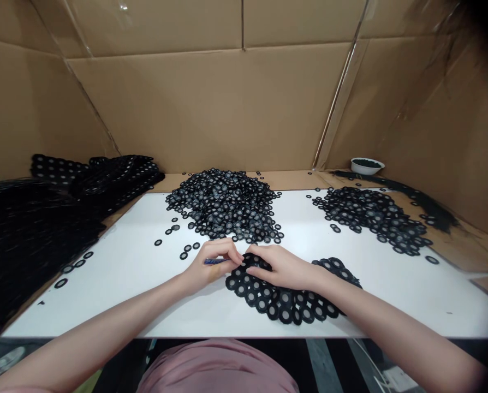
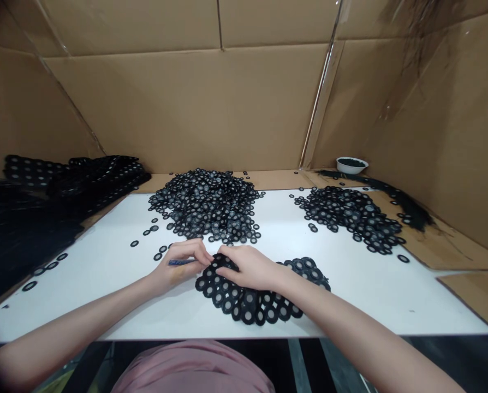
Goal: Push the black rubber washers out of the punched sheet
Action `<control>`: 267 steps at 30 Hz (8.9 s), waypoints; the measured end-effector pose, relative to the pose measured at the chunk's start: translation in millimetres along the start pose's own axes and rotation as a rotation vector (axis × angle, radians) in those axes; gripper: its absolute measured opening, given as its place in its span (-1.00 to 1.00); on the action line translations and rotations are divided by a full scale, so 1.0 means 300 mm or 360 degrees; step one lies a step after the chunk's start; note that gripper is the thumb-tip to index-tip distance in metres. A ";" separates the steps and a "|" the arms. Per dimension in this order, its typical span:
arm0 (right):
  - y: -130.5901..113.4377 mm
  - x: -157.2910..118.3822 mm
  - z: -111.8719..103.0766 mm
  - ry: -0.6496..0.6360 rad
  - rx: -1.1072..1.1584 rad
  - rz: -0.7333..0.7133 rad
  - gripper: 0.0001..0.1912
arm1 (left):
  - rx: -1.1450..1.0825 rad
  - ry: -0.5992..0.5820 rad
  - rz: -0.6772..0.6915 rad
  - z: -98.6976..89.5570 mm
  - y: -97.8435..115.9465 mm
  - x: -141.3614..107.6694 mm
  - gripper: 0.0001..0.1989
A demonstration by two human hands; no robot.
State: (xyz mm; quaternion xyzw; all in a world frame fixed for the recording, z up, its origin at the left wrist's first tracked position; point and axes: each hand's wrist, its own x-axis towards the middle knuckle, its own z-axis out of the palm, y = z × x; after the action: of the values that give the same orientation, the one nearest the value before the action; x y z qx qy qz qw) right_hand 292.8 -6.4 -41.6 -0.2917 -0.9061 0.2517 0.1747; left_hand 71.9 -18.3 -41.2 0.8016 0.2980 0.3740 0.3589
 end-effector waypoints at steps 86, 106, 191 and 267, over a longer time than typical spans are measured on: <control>-0.004 -0.001 0.001 -0.0001 0.0011 0.0037 -0.83 | 0.0162 -0.0105 0.0032 -0.011 0.014 0.003 -0.83; -0.007 -0.002 -0.001 -0.0003 0.0012 0.0039 -0.83 | 0.0062 -0.0112 0.0003 -0.007 0.015 0.005 -0.84; -0.001 -0.001 0.003 -0.0016 -0.0007 0.0032 -0.83 | -0.0176 -0.0123 -0.0188 0.006 -0.005 -0.004 -0.88; 0.000 -0.002 0.005 -0.0024 -0.0057 0.0044 -0.86 | -0.0050 0.0027 -0.0019 -0.010 -0.004 0.004 -0.90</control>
State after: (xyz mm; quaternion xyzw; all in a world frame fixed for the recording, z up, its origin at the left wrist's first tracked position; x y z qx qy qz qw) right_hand 292.7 -7.2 -42.9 -0.3055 -0.9076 0.2401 0.1591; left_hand 70.0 -15.7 -40.3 0.7910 0.2998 0.3831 0.3711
